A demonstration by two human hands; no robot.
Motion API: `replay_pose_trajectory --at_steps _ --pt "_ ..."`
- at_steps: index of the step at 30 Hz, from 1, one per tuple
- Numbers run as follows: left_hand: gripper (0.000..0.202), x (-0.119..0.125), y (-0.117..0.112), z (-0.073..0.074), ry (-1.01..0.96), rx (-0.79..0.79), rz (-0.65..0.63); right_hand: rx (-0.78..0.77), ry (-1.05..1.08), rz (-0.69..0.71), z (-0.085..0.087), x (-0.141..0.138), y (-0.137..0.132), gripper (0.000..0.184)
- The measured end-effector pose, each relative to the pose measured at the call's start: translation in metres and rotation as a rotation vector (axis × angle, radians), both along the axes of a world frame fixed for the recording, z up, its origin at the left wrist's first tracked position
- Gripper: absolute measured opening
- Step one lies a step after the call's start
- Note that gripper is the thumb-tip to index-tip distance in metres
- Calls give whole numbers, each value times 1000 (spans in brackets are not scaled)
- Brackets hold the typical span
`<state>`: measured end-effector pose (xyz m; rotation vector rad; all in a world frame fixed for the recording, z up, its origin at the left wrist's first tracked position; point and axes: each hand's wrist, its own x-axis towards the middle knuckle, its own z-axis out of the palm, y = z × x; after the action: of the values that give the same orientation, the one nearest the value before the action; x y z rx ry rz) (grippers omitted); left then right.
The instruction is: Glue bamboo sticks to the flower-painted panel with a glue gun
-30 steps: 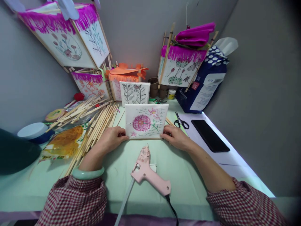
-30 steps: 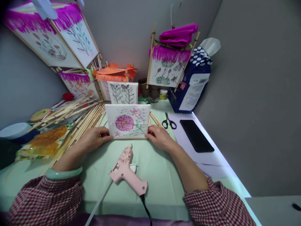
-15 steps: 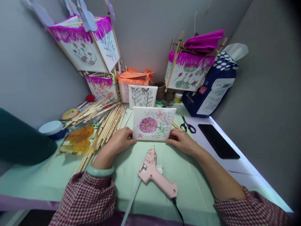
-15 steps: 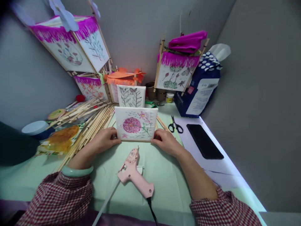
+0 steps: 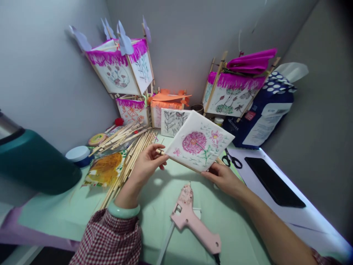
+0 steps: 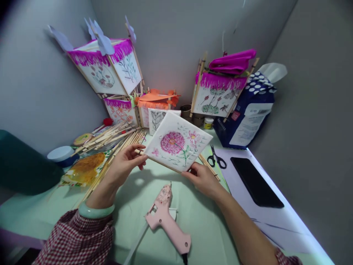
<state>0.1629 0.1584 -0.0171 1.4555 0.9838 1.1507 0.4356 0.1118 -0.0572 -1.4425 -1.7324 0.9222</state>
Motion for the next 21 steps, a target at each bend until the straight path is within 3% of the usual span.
replay_pose_trajectory --at_steps 3,8,14,21 --pt "27 9 -6 3 -237 -73 -90 -76 213 39 2 -10 -1 30" --pt "25 21 -10 0 -347 -189 -203 -194 417 116 9 -26 -4 30" --pt "29 23 -8 -1 -366 -114 -162 -275 491 122 14 -32 -8 31" --pt "20 20 -8 -4 -358 43 -152 -192 500 109 17 -37 -11 29"
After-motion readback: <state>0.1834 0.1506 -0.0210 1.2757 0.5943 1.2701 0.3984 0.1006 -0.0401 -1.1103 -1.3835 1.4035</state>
